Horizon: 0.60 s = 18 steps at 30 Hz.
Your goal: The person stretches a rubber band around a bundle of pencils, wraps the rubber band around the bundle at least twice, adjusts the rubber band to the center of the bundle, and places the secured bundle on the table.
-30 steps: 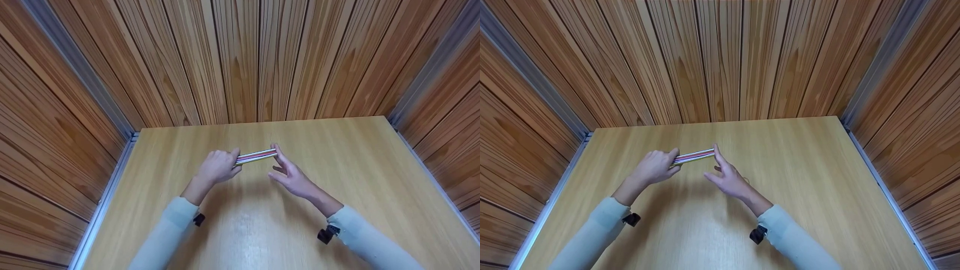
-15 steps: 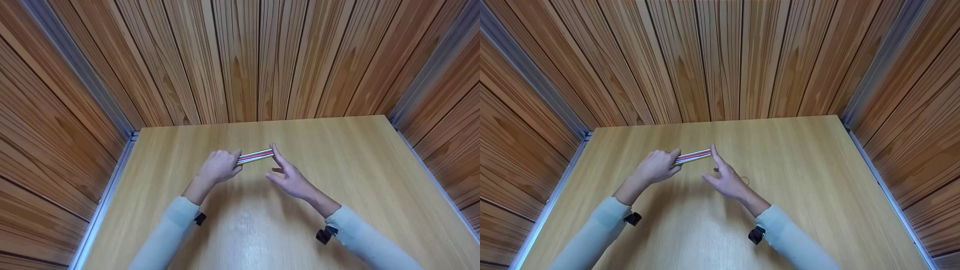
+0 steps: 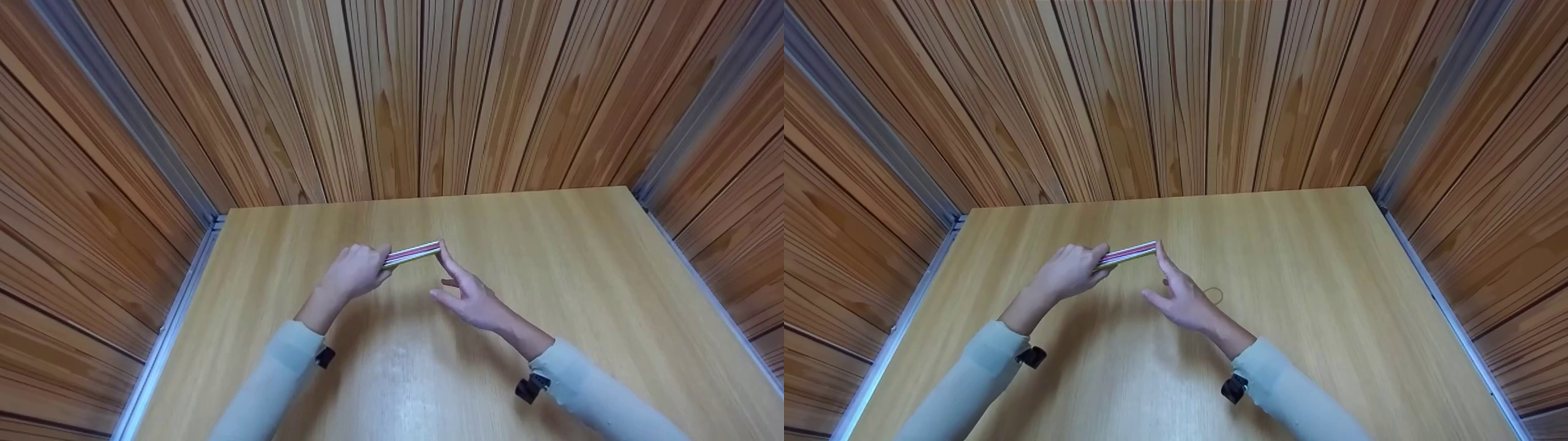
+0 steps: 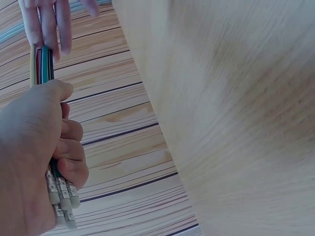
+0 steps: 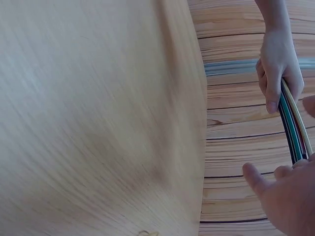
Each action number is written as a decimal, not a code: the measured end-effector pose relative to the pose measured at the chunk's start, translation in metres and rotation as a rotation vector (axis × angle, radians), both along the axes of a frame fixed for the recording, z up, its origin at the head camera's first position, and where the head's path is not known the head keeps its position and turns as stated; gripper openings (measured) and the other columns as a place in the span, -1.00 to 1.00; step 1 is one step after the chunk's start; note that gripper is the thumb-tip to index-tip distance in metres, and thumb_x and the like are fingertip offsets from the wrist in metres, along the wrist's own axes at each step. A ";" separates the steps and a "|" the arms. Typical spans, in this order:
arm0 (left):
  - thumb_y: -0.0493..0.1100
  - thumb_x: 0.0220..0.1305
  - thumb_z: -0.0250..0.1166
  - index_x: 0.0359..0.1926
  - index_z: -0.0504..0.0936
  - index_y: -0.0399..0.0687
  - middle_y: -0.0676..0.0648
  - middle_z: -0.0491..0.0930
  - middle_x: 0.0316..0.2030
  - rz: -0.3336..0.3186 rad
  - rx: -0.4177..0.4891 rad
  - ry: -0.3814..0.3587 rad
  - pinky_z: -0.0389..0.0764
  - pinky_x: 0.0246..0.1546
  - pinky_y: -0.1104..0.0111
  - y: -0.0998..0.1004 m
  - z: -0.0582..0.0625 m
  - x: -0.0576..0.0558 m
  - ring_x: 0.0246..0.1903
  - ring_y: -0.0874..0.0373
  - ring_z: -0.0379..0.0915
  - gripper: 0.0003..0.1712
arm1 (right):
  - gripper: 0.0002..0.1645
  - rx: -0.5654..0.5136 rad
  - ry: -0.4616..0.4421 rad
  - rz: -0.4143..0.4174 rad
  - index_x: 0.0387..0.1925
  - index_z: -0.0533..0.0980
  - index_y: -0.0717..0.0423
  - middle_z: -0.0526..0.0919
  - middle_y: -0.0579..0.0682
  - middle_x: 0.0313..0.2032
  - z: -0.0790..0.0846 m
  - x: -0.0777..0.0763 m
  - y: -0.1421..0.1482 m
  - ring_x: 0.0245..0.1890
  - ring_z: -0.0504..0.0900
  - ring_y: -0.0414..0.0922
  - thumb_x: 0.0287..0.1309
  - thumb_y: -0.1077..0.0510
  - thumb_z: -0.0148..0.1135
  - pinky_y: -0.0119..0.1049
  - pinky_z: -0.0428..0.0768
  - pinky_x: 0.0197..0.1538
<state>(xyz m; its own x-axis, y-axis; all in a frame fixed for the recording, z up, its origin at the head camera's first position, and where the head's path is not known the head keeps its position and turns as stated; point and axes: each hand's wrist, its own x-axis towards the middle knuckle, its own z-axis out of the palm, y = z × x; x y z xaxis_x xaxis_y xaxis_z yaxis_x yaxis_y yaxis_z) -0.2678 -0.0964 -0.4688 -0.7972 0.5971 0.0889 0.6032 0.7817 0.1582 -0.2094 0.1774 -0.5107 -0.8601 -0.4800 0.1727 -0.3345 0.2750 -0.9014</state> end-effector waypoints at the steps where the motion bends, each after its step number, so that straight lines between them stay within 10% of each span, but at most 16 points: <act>1: -0.03 0.70 0.31 0.02 0.64 -0.19 -0.07 0.55 -0.43 -0.003 -0.003 0.010 0.33 -0.43 0.33 0.000 0.000 0.000 -0.45 0.11 0.33 -0.72 | 0.22 0.021 0.004 -0.005 0.81 -0.40 0.23 -0.37 0.25 0.84 -0.001 0.000 0.000 0.84 -0.13 0.31 0.66 0.15 0.28 0.39 0.34 0.66; 18: 0.01 0.72 0.28 0.07 0.68 -0.20 -0.01 0.46 -0.44 0.028 -0.027 -0.030 0.33 -0.44 0.35 0.000 0.003 0.003 -0.46 0.13 0.34 -0.67 | 0.25 -0.006 0.034 0.063 0.81 -0.46 0.18 -0.50 0.24 0.83 -0.003 -0.001 0.000 0.84 -0.21 0.34 0.66 0.17 0.27 0.50 0.35 0.62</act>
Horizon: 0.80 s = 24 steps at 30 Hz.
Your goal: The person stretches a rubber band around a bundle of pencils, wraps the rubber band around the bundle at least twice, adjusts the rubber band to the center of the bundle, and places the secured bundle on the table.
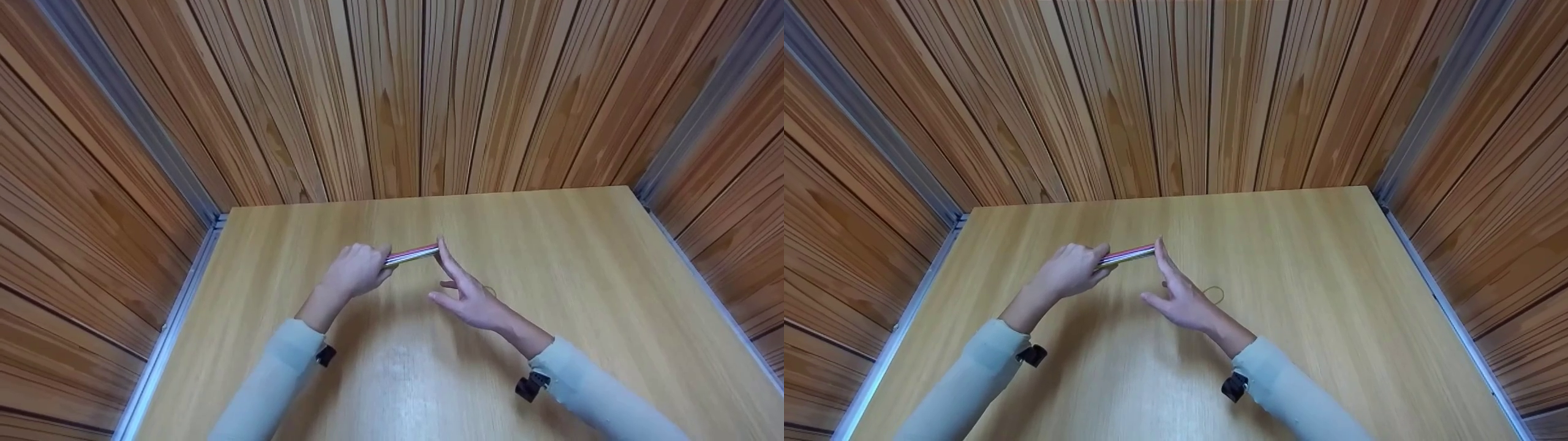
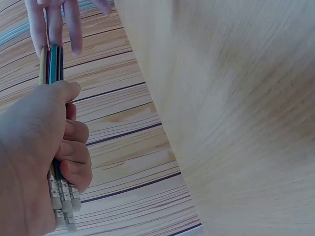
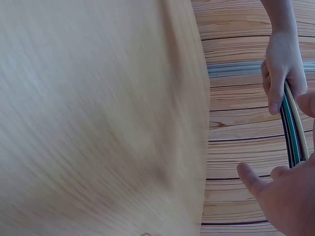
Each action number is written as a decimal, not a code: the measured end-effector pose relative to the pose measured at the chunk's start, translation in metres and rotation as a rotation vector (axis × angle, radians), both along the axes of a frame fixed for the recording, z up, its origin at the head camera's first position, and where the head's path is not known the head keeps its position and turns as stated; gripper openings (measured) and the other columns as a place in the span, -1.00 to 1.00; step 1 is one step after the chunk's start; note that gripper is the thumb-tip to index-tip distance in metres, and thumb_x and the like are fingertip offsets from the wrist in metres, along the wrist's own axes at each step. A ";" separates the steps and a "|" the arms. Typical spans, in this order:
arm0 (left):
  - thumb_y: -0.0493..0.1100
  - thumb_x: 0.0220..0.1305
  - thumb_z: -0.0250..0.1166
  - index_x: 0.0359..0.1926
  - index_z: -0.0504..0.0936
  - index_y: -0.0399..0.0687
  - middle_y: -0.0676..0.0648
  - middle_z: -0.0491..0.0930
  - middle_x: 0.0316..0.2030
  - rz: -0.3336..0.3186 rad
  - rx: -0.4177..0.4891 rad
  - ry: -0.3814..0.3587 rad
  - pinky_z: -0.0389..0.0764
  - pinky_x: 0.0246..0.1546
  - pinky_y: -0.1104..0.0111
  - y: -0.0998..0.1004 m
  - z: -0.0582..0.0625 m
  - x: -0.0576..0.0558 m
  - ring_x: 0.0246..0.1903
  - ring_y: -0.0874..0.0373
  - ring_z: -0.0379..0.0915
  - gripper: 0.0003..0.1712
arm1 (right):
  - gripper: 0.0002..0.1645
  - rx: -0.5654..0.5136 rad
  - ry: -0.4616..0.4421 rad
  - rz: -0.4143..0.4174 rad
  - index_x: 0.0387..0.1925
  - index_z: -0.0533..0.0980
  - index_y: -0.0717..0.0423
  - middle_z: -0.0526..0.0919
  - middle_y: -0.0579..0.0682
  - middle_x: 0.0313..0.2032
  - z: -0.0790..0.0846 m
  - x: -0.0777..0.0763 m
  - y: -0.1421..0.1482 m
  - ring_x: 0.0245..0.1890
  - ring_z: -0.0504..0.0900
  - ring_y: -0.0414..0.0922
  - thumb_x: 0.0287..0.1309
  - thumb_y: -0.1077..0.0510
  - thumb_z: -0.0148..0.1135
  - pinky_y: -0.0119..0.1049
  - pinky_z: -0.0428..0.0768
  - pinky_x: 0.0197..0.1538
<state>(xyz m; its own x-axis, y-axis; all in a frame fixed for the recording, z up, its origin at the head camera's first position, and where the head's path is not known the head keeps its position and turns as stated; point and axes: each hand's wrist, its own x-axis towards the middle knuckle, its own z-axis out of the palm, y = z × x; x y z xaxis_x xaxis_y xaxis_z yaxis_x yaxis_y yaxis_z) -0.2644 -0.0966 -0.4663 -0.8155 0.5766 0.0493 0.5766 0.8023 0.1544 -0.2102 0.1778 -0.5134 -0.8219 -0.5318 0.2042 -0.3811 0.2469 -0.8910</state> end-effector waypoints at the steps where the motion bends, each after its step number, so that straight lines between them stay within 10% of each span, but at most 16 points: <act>1: 0.01 0.72 0.28 0.07 0.68 -0.20 0.00 0.45 -0.44 0.000 0.000 0.000 0.34 -0.44 0.35 0.000 0.000 0.000 -0.46 0.13 0.34 -0.67 | 0.24 -0.003 -0.001 -0.004 0.82 -0.44 0.17 -0.47 0.23 0.84 0.000 0.000 0.001 0.85 -0.20 0.33 0.65 0.16 0.28 0.50 0.35 0.62; 24: 0.20 0.69 0.28 0.01 0.62 -0.17 0.03 0.36 -0.50 -0.003 0.056 0.025 0.23 -0.53 0.38 -0.026 0.000 -0.007 -0.55 0.17 0.26 -0.52 | -0.22 0.080 0.139 -0.144 0.71 0.31 0.16 0.24 0.25 0.75 0.021 -0.017 0.067 0.75 0.26 0.24 0.59 0.29 0.30 0.38 0.48 0.56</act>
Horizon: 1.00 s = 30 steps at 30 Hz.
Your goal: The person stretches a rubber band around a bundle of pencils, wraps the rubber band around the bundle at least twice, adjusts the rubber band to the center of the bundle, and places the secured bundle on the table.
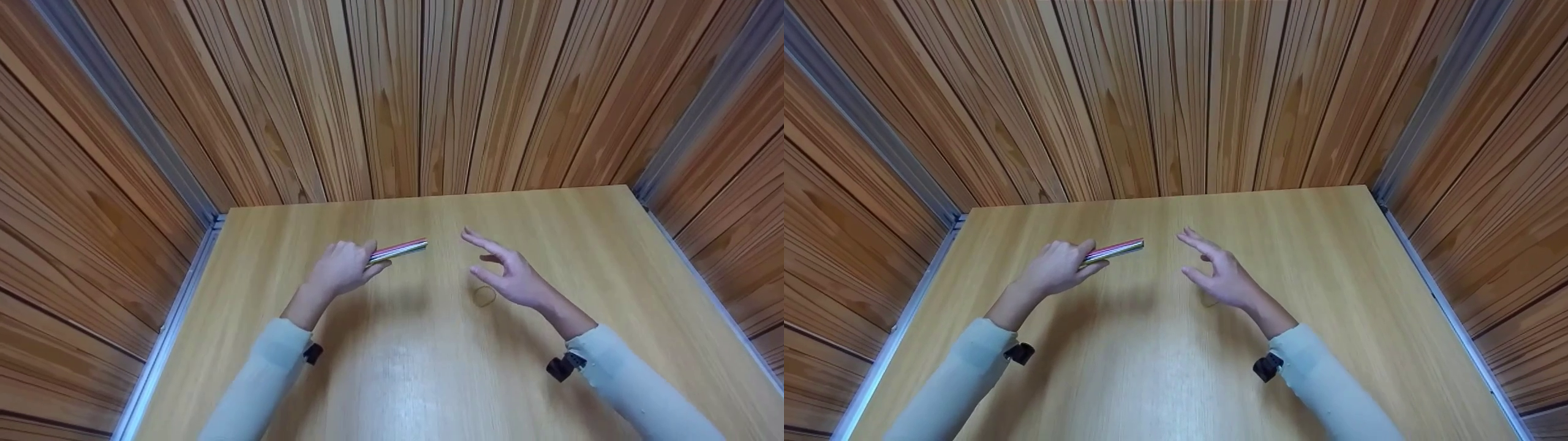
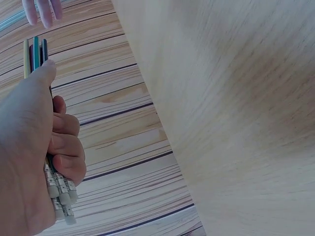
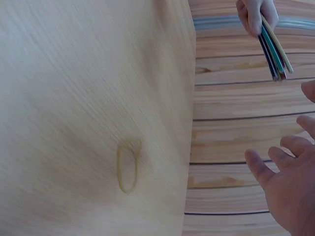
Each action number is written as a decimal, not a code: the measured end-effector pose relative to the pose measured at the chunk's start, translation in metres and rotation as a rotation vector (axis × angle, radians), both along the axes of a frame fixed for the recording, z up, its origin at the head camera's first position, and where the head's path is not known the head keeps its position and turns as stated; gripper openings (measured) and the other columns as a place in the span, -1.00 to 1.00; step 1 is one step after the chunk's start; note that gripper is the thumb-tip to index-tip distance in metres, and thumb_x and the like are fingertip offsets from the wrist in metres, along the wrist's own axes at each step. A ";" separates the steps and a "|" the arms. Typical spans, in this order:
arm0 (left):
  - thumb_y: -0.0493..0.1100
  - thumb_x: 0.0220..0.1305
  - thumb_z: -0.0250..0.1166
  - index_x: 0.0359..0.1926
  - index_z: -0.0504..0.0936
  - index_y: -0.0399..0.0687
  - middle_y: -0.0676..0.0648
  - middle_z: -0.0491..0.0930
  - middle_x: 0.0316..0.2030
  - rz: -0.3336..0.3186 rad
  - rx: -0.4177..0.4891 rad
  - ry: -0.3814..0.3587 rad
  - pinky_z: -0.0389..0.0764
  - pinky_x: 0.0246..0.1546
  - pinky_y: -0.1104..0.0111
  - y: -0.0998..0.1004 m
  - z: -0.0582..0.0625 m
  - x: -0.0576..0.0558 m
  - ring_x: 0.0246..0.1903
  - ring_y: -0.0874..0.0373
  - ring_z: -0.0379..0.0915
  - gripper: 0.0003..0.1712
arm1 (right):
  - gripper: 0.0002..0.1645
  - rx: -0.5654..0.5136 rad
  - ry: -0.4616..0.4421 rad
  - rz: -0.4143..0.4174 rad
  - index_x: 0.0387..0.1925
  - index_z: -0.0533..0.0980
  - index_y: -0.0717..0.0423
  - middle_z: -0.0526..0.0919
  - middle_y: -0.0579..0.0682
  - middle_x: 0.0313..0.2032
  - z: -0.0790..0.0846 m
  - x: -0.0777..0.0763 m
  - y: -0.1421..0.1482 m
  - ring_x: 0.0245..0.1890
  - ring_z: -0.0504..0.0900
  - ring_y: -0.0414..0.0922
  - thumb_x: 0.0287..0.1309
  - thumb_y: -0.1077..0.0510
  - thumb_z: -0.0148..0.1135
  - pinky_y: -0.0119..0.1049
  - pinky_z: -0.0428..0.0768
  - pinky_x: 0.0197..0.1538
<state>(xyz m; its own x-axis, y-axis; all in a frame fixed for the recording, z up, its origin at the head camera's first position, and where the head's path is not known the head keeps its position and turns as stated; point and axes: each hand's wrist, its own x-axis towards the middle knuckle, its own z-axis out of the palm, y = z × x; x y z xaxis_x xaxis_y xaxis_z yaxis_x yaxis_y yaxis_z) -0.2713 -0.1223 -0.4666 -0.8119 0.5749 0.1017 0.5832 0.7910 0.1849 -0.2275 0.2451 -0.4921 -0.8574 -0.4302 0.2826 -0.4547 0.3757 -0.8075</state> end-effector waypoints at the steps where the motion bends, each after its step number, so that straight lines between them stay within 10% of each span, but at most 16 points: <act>1: 0.20 0.69 0.27 0.01 0.62 -0.17 0.03 0.36 -0.50 0.003 0.001 -0.001 0.22 -0.52 0.38 -0.001 0.000 0.000 -0.55 0.17 0.26 -0.52 | -0.24 0.014 0.018 0.000 0.69 0.35 0.17 0.28 0.27 0.73 0.001 -0.001 0.002 0.72 0.30 0.26 0.58 0.30 0.31 0.40 0.50 0.54; 11: 0.19 0.71 0.25 0.08 0.62 -0.14 0.03 0.40 -0.47 0.043 -0.016 -0.061 0.27 -0.49 0.37 -0.002 0.001 0.001 -0.53 0.16 0.30 -0.54 | -0.46 0.289 0.128 0.089 0.34 0.69 0.07 0.72 0.19 0.37 0.010 -0.014 0.015 0.44 0.66 0.26 0.37 0.22 0.55 0.36 0.61 0.46; 30: 0.17 0.71 0.26 0.10 0.59 -0.13 0.01 0.40 -0.46 0.075 -0.049 -0.064 0.27 -0.44 0.31 -0.003 0.000 0.006 -0.49 0.12 0.32 -0.57 | -0.66 0.645 0.038 0.096 0.11 0.82 0.09 0.83 0.08 0.08 -0.024 -0.021 0.034 0.18 0.78 0.19 0.32 0.22 0.59 0.28 0.71 0.28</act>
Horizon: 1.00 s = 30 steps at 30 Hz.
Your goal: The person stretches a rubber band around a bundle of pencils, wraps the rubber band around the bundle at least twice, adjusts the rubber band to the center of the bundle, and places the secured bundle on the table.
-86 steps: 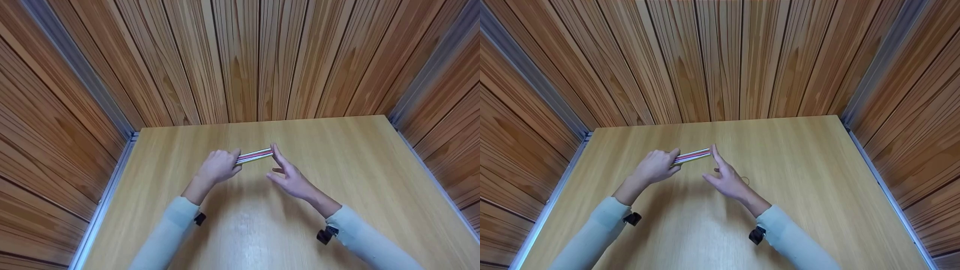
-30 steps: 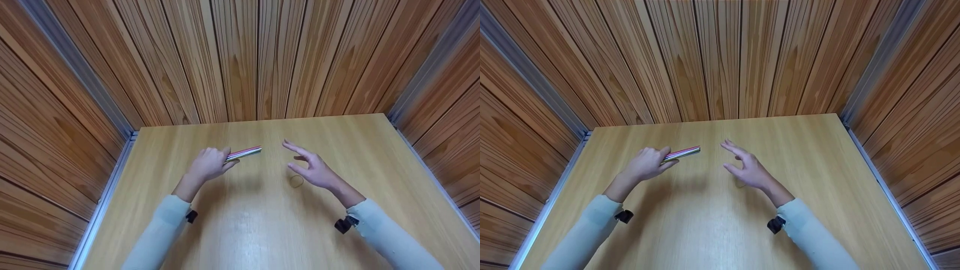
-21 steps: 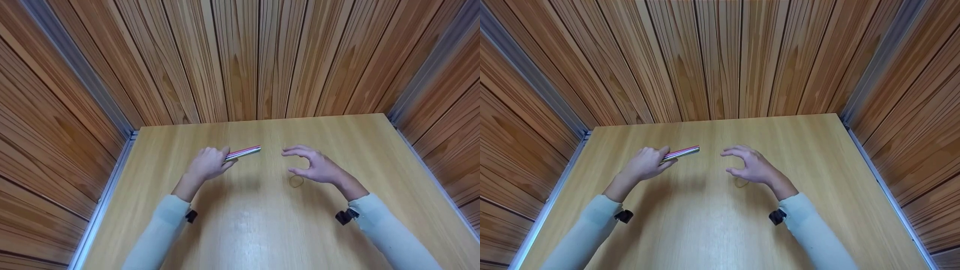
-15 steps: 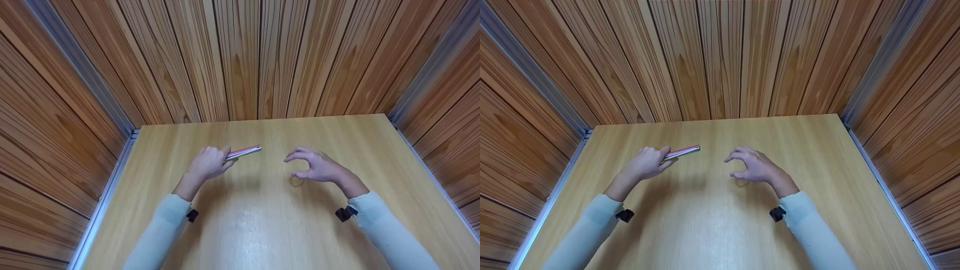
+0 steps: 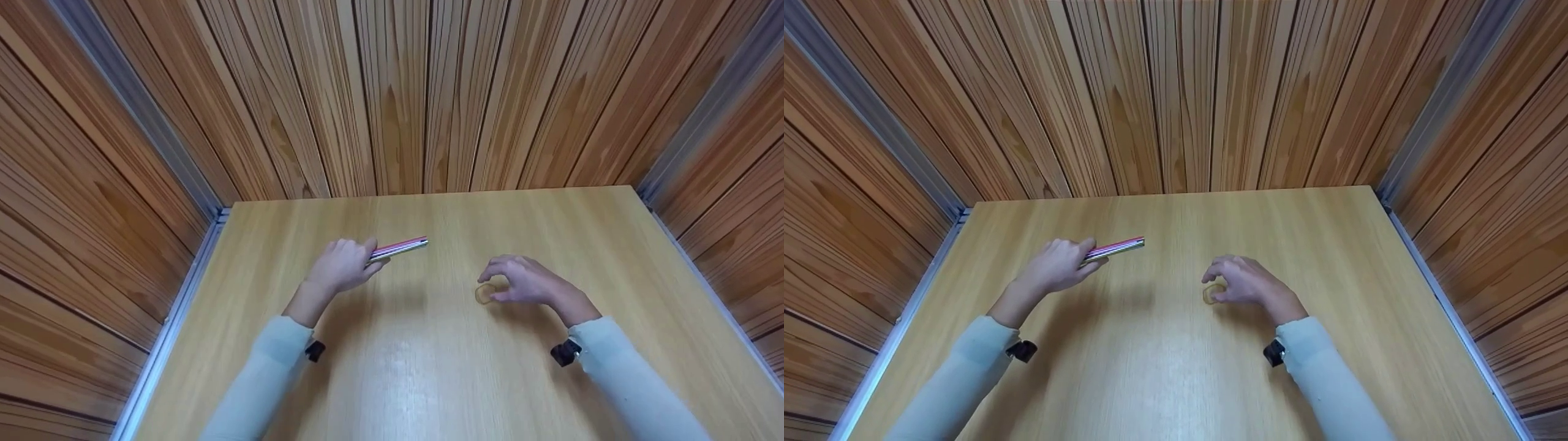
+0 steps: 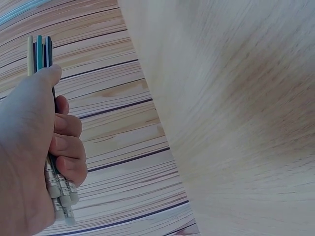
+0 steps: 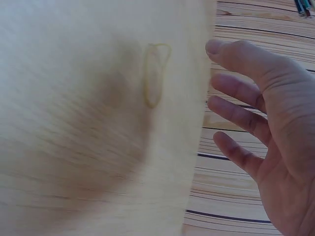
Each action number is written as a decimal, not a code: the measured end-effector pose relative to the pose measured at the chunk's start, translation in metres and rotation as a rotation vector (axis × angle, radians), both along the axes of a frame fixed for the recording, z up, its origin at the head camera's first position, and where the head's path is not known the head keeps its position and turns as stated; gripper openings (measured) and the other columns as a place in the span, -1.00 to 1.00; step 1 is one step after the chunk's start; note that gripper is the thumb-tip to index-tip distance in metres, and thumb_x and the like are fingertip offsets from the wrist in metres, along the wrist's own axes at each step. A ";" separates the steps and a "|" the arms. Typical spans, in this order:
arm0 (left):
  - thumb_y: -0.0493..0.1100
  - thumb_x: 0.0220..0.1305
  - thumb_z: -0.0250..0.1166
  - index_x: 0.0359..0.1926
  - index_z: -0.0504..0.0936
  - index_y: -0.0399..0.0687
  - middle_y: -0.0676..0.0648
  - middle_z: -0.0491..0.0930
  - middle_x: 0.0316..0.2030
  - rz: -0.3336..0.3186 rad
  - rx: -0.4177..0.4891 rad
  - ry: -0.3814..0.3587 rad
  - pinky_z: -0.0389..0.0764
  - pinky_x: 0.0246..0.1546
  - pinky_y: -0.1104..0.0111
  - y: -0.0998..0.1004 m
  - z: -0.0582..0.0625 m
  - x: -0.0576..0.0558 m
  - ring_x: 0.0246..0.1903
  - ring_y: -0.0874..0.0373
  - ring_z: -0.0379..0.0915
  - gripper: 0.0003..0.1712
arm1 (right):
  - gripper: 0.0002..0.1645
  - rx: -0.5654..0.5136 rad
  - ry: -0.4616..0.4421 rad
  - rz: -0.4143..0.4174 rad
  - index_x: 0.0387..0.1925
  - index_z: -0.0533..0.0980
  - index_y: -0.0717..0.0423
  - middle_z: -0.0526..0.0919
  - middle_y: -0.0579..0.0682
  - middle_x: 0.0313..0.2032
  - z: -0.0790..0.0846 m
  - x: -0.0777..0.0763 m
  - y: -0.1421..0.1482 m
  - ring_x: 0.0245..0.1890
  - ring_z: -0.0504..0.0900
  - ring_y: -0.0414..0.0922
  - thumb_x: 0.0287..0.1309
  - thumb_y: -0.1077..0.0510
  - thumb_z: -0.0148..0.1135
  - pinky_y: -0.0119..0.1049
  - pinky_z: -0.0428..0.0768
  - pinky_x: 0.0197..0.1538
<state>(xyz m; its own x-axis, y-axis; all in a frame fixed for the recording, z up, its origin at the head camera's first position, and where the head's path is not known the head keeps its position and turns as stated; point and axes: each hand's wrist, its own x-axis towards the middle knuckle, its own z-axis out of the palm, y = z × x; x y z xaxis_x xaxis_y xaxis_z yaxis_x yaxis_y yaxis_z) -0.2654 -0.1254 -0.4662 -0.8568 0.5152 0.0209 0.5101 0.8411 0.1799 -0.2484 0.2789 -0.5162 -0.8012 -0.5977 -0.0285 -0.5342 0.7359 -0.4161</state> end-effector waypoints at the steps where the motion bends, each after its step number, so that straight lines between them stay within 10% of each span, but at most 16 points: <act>1: 0.17 0.70 0.26 0.11 0.59 -0.13 0.00 0.40 -0.46 0.001 -0.004 -0.001 0.28 -0.44 0.31 0.000 0.000 0.000 -0.49 0.12 0.32 -0.57 | -0.67 0.002 -0.011 0.002 0.11 0.83 0.08 0.83 0.08 0.07 -0.003 0.000 0.000 0.16 0.78 0.17 0.33 0.22 0.60 0.26 0.72 0.28; 30: 0.20 0.72 0.22 0.03 0.62 -0.15 0.00 0.40 -0.45 -0.001 0.002 -0.010 0.28 -0.42 0.29 0.000 -0.008 0.000 -0.47 0.12 0.30 -0.53 | -0.83 -0.138 -0.100 -0.062 -0.26 0.88 -0.12 0.73 -0.16 -0.16 -0.052 -0.002 0.003 -0.07 0.49 -0.27 0.33 0.26 0.58 -0.35 0.51 0.04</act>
